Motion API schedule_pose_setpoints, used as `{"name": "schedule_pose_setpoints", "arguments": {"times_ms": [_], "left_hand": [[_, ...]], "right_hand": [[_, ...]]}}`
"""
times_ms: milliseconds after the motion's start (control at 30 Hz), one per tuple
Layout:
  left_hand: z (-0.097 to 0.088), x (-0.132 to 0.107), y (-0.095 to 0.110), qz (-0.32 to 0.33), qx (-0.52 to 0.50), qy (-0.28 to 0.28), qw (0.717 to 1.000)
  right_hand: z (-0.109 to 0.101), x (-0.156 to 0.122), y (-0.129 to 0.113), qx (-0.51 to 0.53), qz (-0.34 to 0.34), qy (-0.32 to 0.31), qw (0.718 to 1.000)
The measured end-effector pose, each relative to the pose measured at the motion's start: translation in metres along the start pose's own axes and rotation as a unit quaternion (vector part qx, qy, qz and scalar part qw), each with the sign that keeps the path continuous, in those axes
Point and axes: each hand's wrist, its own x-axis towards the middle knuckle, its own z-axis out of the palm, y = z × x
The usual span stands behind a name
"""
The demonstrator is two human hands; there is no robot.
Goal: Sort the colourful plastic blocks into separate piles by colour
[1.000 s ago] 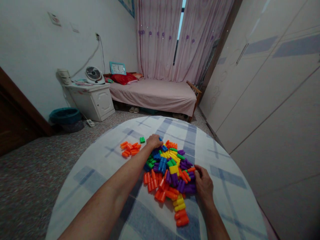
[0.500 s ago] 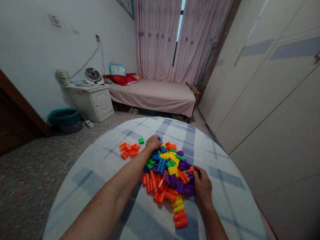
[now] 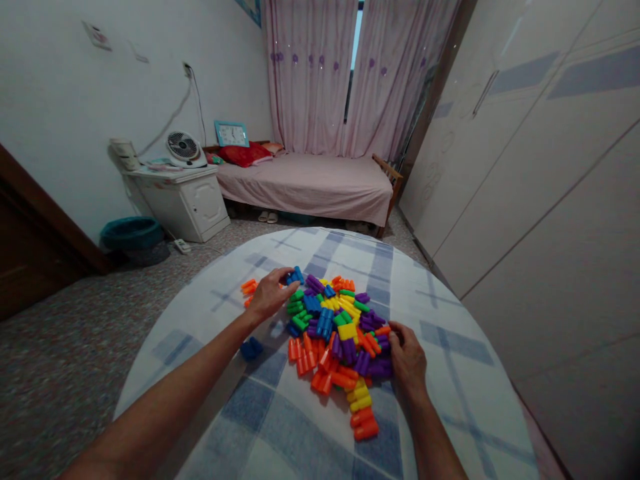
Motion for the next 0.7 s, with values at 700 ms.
{"name": "schedule_pose_setpoints", "arguments": {"times_ms": [700], "left_hand": [[-0.032,-0.1,-0.03,0.029,0.109,-0.006,0.994]], "right_hand": [[-0.001,-0.004,-0.001,0.015,-0.02,0.017,1.0]]}}
